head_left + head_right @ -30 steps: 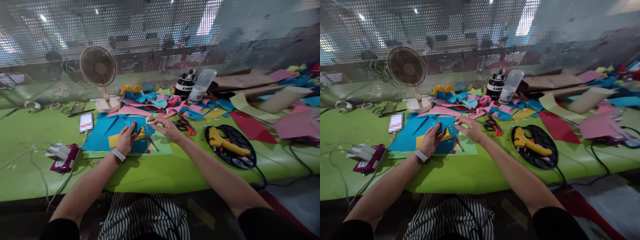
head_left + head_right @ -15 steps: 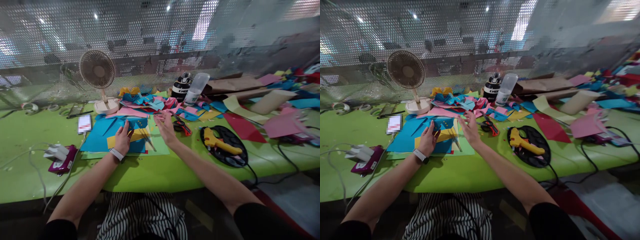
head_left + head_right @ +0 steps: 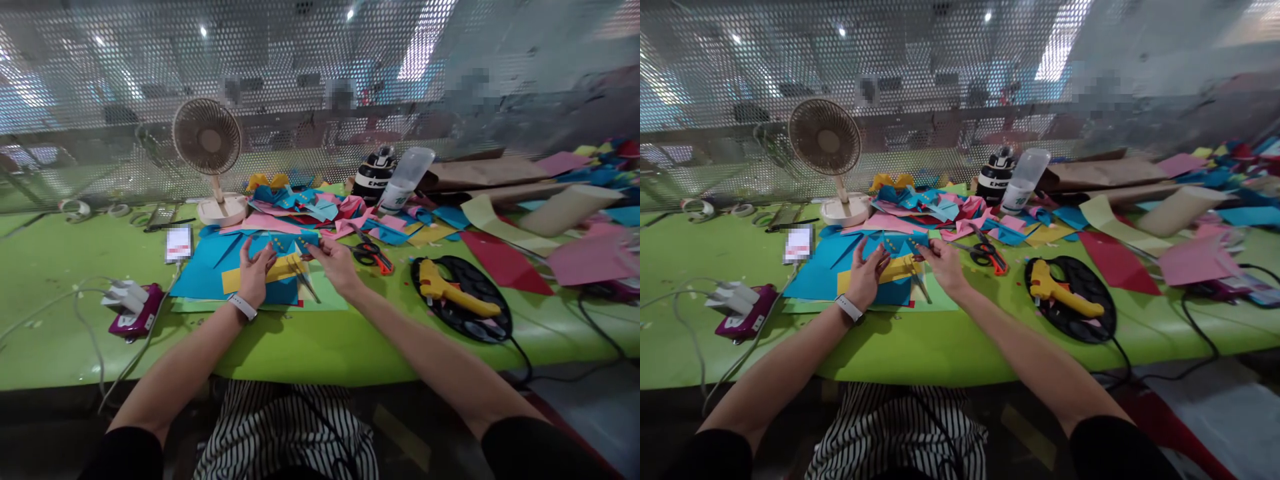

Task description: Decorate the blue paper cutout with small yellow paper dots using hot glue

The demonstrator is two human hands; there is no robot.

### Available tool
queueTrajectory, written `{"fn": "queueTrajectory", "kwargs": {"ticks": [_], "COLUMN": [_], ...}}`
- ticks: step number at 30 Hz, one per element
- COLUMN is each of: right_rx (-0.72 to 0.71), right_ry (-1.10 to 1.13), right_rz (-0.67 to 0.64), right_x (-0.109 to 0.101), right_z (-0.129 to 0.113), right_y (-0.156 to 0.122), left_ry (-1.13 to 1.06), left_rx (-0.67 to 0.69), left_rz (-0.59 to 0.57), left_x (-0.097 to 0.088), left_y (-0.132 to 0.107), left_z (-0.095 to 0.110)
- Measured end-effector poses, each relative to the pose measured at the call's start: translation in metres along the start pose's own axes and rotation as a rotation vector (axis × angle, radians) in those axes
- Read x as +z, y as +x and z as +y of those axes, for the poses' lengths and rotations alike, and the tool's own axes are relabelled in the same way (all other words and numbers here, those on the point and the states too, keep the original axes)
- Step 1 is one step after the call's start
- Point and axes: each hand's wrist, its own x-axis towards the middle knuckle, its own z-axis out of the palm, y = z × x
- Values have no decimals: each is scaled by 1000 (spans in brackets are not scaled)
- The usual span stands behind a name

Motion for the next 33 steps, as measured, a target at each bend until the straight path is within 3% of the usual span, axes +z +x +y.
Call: {"fn": "queueTrajectory", "kwargs": {"ticks": [4, 9, 17, 21, 27, 33], "right_rx": [12, 14, -161, -15, 93, 74], "right_ry": [-14, -19, -264, -143, -64, -120], "right_rz": [-22, -32, 29, 64, 127, 218], "right_x": [2, 4, -2, -6, -13, -21], "right_z": [-1, -5, -4, -1, 5, 4], "right_y": [-2, -5, -7, -1, 36, 109], "left_ry": [75, 115, 114, 96, 137, 224], "left_rx": [53, 75, 88, 74, 32, 19], "left_rz": [-38, 6, 7, -10, -36, -87], "left_x": [0, 1, 0, 0, -4, -7], "left_y": [0, 1, 2, 0, 0, -3], "left_z": [1, -4, -4, -1, -3, -4]}}
